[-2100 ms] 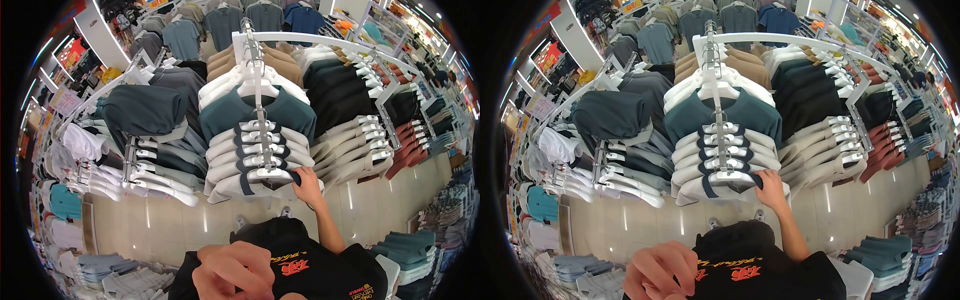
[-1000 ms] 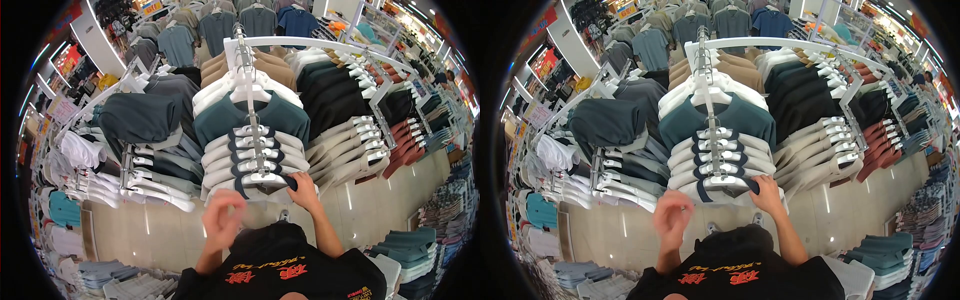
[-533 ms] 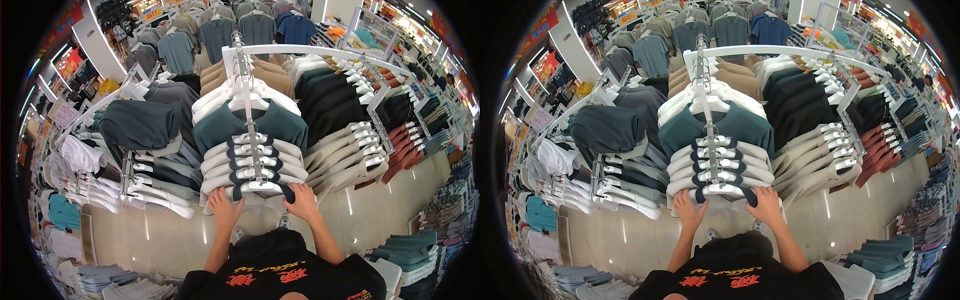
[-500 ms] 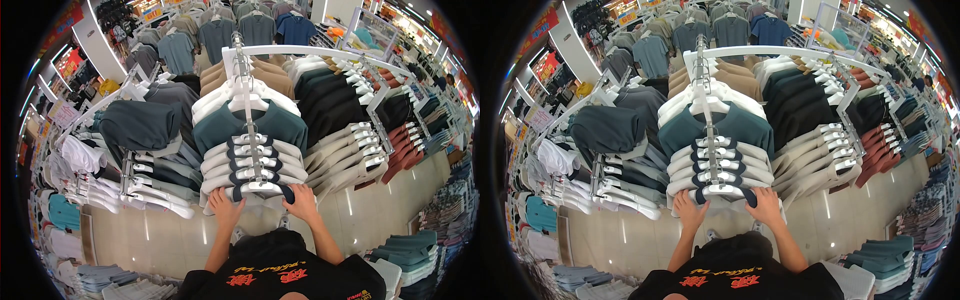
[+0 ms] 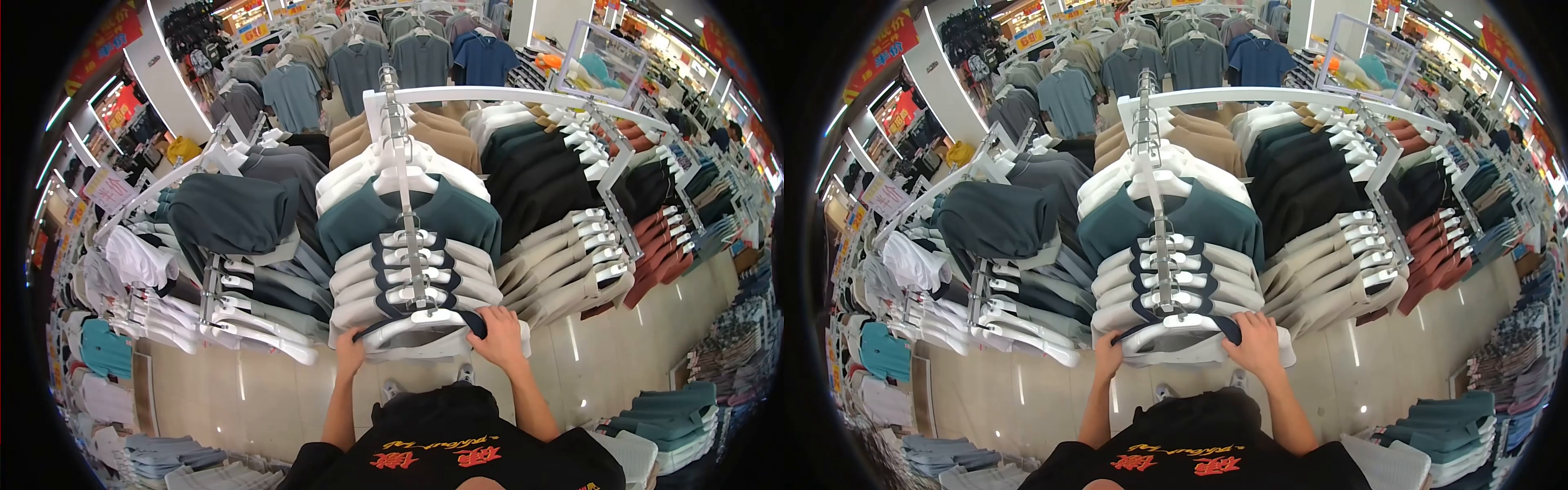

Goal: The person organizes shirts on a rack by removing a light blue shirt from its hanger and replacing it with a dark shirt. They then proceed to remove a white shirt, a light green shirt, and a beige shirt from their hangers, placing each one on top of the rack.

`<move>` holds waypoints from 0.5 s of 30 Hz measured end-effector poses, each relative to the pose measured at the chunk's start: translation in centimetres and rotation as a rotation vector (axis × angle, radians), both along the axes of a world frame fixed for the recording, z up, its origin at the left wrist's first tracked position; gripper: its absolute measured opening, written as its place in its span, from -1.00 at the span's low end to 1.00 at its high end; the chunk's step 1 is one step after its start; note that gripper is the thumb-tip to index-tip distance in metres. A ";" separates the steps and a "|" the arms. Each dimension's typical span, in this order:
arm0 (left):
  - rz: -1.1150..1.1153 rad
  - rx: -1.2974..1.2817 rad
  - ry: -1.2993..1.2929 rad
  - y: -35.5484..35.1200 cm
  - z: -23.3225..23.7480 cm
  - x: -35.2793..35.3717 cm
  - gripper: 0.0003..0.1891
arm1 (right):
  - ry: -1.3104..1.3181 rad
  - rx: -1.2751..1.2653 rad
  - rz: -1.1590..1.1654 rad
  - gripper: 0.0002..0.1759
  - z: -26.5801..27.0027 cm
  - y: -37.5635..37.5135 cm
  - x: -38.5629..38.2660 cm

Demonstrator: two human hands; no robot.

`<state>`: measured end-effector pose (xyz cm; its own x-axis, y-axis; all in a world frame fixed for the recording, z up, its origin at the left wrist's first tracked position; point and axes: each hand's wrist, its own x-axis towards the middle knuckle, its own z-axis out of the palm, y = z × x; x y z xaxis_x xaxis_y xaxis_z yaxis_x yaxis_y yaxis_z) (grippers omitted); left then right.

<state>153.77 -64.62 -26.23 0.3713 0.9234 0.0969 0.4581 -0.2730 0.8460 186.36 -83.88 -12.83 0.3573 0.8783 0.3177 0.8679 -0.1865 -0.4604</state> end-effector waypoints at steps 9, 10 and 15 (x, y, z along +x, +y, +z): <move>-0.028 -1.274 -0.675 1.6 -7.0 -4.5 -0.38 | 0.050 -0.023 0.048 -0.54 1.3 1.2 -0.6; -0.051 -1.315 -0.757 1.2 -7.1 -4.6 -0.34 | 0.056 -0.036 0.049 -0.53 1.5 1.2 -0.6; -0.051 -1.318 -0.761 -1.2 -12.7 -3.4 -0.30 | 0.342 -0.175 0.135 -0.45 -0.9 0.9 -0.2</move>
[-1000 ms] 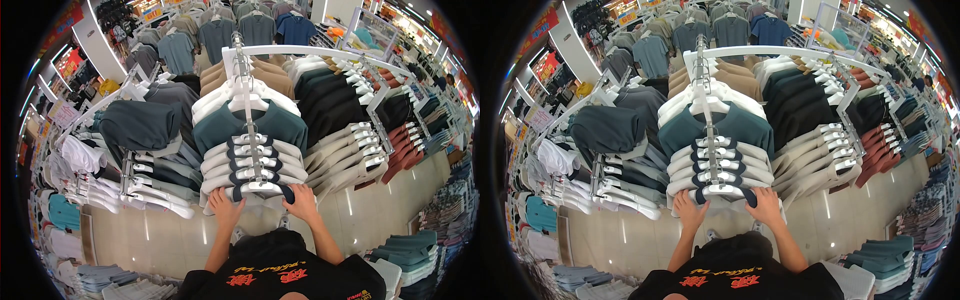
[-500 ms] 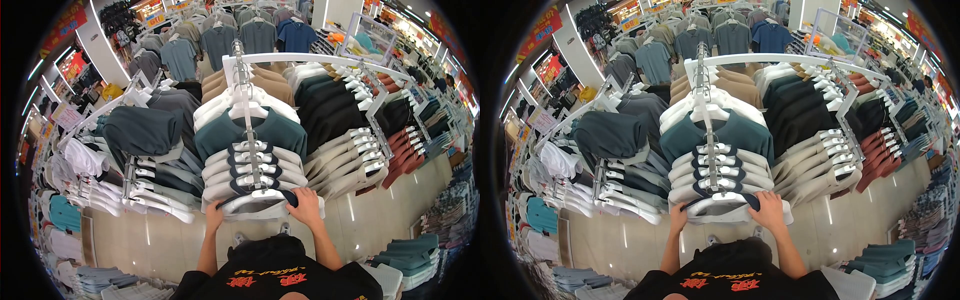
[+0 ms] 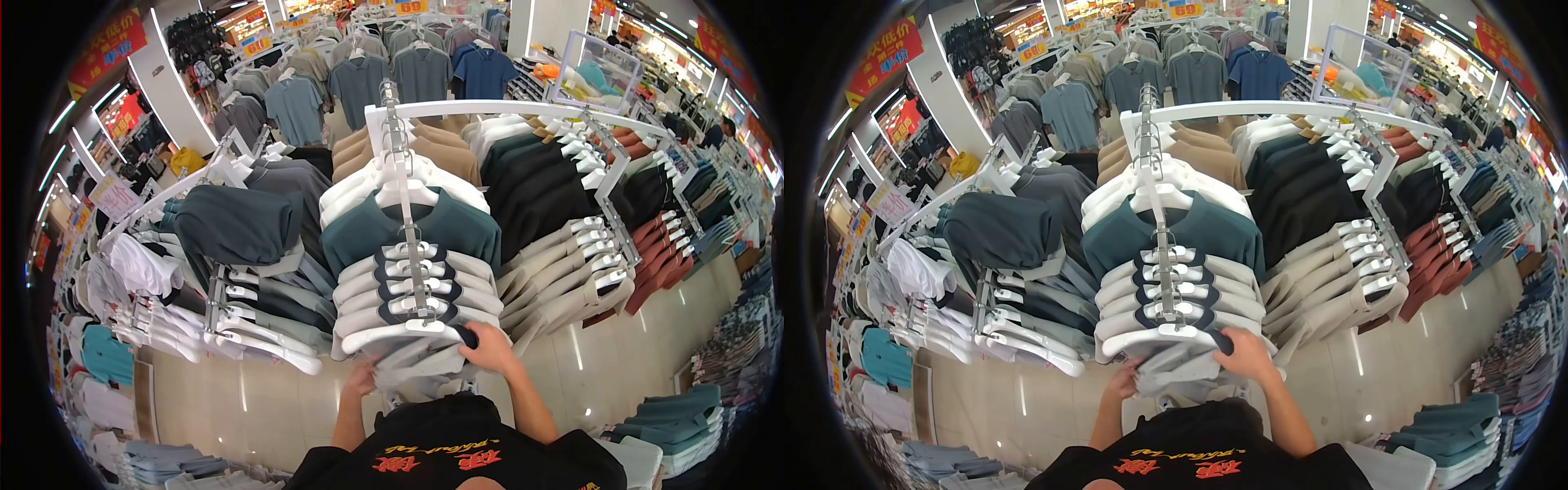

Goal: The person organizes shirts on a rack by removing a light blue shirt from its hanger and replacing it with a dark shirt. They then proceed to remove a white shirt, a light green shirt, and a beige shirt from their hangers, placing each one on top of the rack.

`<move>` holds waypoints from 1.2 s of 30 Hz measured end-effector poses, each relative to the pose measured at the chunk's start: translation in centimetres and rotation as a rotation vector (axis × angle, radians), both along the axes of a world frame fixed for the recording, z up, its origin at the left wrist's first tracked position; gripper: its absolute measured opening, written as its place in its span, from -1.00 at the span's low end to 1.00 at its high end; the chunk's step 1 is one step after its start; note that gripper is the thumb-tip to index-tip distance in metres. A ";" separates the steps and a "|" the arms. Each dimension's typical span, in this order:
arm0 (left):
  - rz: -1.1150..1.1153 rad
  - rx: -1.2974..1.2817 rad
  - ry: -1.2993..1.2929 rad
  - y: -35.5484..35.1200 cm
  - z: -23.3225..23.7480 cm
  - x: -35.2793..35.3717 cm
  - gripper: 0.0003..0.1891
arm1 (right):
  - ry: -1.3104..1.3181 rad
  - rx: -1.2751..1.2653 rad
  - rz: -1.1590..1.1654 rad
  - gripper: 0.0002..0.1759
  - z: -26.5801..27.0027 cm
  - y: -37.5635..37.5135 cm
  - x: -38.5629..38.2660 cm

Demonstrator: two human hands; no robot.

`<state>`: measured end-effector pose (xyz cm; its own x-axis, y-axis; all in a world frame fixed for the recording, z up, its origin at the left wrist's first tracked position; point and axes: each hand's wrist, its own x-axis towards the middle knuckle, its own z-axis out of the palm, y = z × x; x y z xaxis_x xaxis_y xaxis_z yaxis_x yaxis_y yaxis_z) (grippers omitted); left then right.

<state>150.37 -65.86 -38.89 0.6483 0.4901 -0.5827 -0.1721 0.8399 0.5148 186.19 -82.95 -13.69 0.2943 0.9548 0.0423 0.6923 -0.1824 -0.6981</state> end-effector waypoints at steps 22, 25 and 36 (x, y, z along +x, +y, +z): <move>-0.096 0.529 0.666 -13.1 -3.6 7.4 -0.52 | 1.770 -0.395 -0.940 -0.67 -31.3 -14.4 -4.2; -0.184 0.685 0.533 -14.4 -3.8 9.2 -0.52 | 1.727 -0.562 -0.741 -0.59 -25.4 -9.2 -7.2; -0.885 1.032 0.338 -10.2 21.3 6.0 -0.22 | 1.089 -0.692 -0.029 -0.72 -12.0 -4.6 -6.0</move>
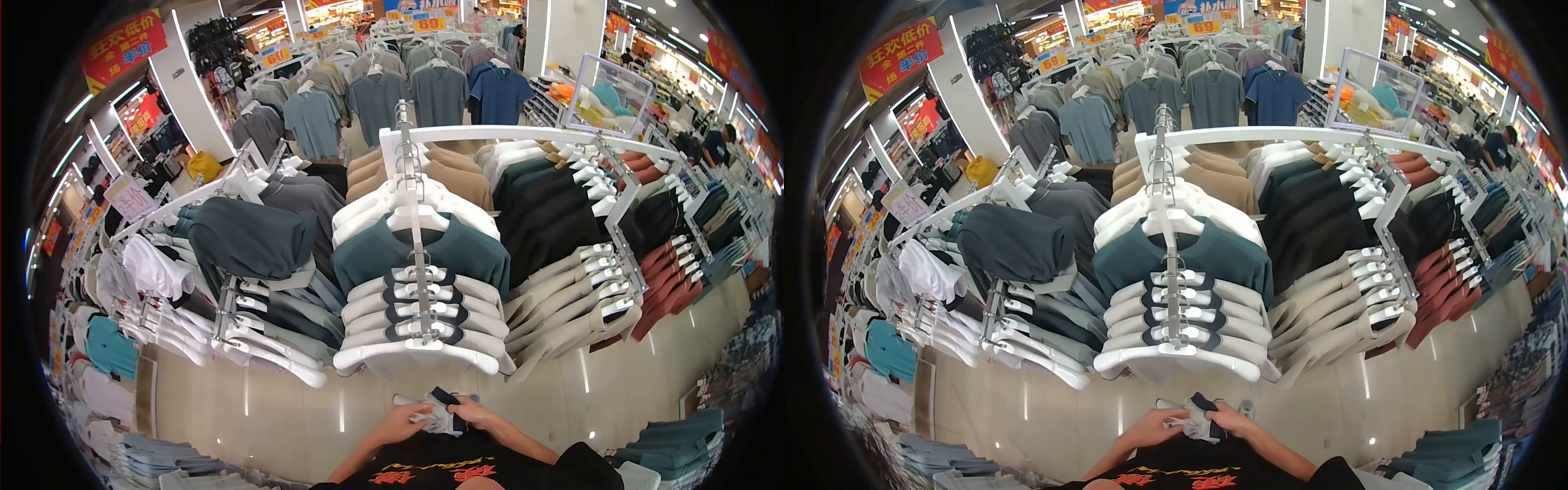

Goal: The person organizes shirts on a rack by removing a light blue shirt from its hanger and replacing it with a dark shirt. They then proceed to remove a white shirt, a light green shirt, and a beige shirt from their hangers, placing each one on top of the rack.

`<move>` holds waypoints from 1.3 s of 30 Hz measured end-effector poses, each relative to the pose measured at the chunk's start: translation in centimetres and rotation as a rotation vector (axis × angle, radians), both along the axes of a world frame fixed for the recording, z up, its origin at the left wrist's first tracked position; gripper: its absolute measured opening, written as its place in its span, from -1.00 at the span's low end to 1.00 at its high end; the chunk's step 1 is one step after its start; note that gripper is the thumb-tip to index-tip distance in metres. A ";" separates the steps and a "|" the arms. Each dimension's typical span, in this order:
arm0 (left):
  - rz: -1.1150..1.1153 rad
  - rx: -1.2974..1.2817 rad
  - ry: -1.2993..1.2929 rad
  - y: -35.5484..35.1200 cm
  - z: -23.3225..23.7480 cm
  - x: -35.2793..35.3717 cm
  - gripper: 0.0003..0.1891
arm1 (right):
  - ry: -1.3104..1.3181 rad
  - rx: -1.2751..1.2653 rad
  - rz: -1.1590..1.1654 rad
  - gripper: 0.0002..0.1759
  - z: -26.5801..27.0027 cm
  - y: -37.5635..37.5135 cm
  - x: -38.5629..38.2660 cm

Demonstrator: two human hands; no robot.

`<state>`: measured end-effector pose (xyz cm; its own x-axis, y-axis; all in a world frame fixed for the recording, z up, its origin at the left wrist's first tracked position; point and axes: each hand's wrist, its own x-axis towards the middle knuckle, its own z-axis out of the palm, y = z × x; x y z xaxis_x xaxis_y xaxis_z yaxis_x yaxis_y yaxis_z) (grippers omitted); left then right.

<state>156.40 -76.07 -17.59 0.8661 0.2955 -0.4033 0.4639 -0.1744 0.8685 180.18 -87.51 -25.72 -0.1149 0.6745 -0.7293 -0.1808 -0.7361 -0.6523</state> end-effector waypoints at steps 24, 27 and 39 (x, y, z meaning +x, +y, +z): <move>0.050 0.045 0.059 3.8 19.5 -1.1 -0.14 | 0.262 1.134 -0.866 -0.79 40.7 11.6 10.2; 0.114 0.290 -0.455 8.6 20.6 -1.6 -0.41 | 0.259 1.281 -0.928 -0.80 45.0 13.5 15.0; 0.454 1.143 -0.815 28.3 36.5 6.3 -0.40 | -0.171 1.417 -1.224 -0.70 46.5 21.8 30.6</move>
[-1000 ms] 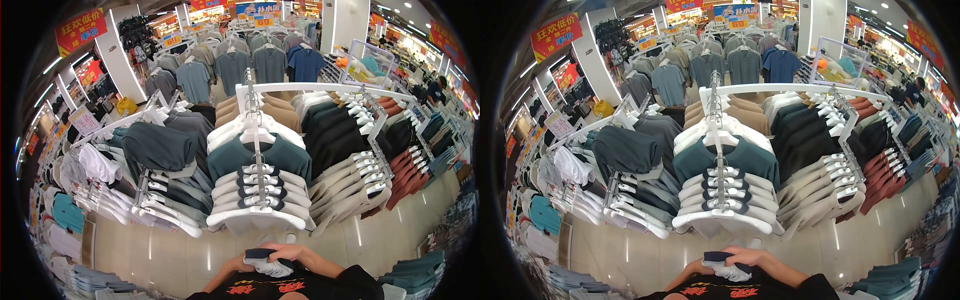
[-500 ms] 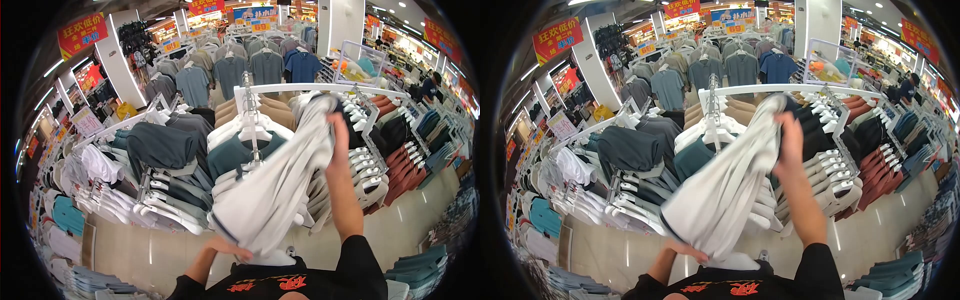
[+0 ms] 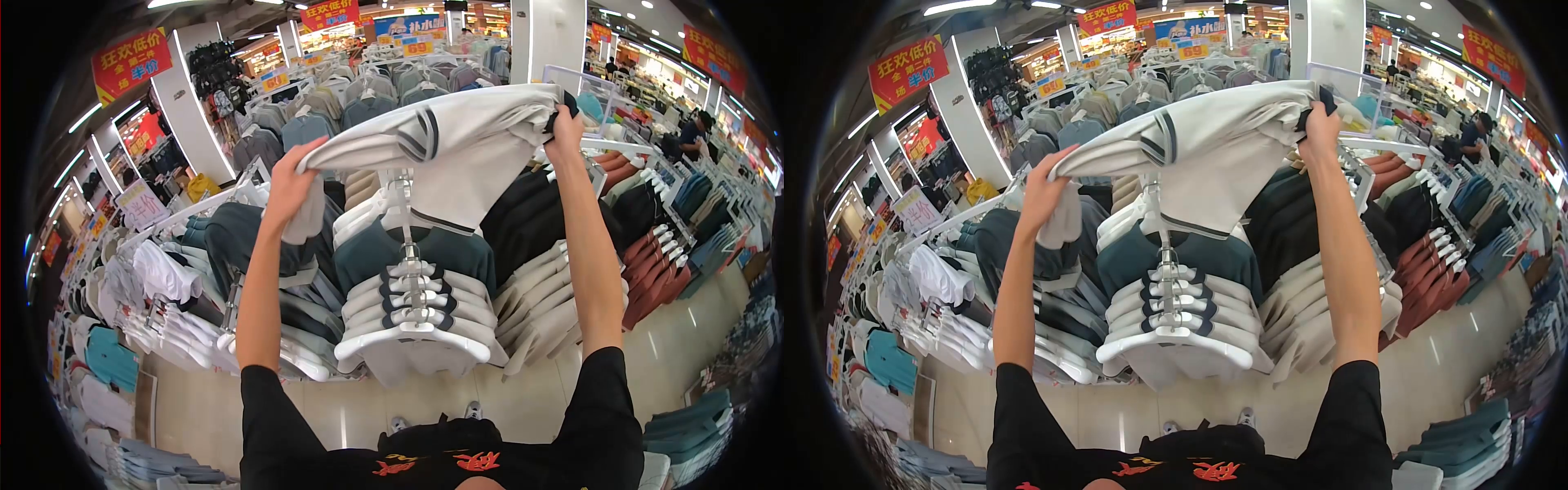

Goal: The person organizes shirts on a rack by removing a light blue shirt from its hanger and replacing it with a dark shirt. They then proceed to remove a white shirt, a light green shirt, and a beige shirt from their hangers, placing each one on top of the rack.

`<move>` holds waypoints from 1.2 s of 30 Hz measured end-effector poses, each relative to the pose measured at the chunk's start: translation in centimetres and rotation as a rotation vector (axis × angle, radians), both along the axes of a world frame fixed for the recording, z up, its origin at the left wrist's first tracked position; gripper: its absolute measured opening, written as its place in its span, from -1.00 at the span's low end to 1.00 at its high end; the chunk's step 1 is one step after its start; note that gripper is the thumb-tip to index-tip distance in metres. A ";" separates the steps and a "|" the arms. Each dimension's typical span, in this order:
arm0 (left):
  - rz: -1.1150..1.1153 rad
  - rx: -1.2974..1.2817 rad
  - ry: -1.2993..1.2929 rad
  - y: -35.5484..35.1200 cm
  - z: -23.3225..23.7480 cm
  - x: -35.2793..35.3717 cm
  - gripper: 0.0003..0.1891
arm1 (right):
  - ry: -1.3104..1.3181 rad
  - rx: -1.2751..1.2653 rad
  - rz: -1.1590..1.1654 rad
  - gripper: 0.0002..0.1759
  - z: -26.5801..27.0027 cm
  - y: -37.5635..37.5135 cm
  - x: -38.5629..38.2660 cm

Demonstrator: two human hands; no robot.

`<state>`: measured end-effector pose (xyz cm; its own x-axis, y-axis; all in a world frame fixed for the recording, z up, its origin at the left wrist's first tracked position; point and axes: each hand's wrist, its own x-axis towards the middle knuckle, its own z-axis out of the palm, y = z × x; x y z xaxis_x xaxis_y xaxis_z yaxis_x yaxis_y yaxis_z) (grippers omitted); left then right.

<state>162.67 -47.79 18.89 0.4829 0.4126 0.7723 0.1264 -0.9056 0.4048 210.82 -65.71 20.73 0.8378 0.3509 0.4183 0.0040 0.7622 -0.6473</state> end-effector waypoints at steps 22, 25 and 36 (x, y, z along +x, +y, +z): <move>0.189 0.250 -0.015 -16.0 -22.3 -6.0 -0.59 | -0.961 -0.872 0.594 -0.79 -18.0 -12.8 -13.8; 0.053 -0.067 0.129 -23.7 -30.3 -6.2 -0.75 | -0.788 -0.970 1.380 -0.59 -19.6 -16.6 -20.6; 0.235 -0.551 0.803 -22.5 -38.8 1.5 -0.46 | -0.230 -1.175 0.697 -0.50 -46.7 -11.3 -32.0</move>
<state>164.17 -70.33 -19.89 0.6379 0.7666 -0.0742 0.6979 -0.5345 0.4767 178.81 -76.98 -25.93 0.2991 0.9033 -0.3075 0.0448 -0.3352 -0.9411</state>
